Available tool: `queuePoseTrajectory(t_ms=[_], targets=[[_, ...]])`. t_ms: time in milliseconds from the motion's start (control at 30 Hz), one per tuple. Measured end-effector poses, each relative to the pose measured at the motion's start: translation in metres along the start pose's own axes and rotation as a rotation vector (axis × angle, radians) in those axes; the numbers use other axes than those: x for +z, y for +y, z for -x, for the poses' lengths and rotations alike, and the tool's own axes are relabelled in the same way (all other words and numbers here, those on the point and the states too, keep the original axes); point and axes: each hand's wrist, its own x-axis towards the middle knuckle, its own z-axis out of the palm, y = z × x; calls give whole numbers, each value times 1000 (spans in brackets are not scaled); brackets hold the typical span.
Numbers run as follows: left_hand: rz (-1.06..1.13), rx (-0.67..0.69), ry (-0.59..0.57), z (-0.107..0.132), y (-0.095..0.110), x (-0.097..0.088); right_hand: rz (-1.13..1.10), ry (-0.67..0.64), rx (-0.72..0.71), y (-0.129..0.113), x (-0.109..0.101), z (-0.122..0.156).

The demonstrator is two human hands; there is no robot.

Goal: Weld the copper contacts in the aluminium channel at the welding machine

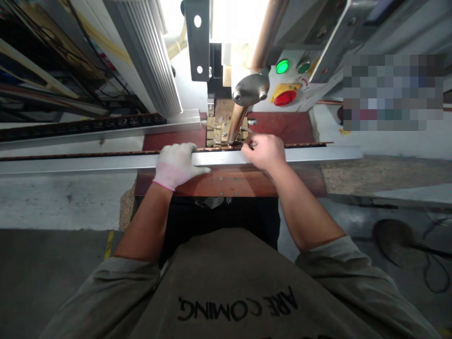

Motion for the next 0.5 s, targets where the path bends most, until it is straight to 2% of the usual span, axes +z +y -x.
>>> queuePoseTrajectory(t_ms=[267, 400, 500], targets=[[36, 27, 199, 23, 4, 15, -53, 177, -224, 12, 12, 26], [42, 52, 226, 22, 1, 21, -74, 156, -225, 13, 8, 25], [58, 69, 284, 21, -4, 27, -102, 79, -234, 14, -5, 14]])
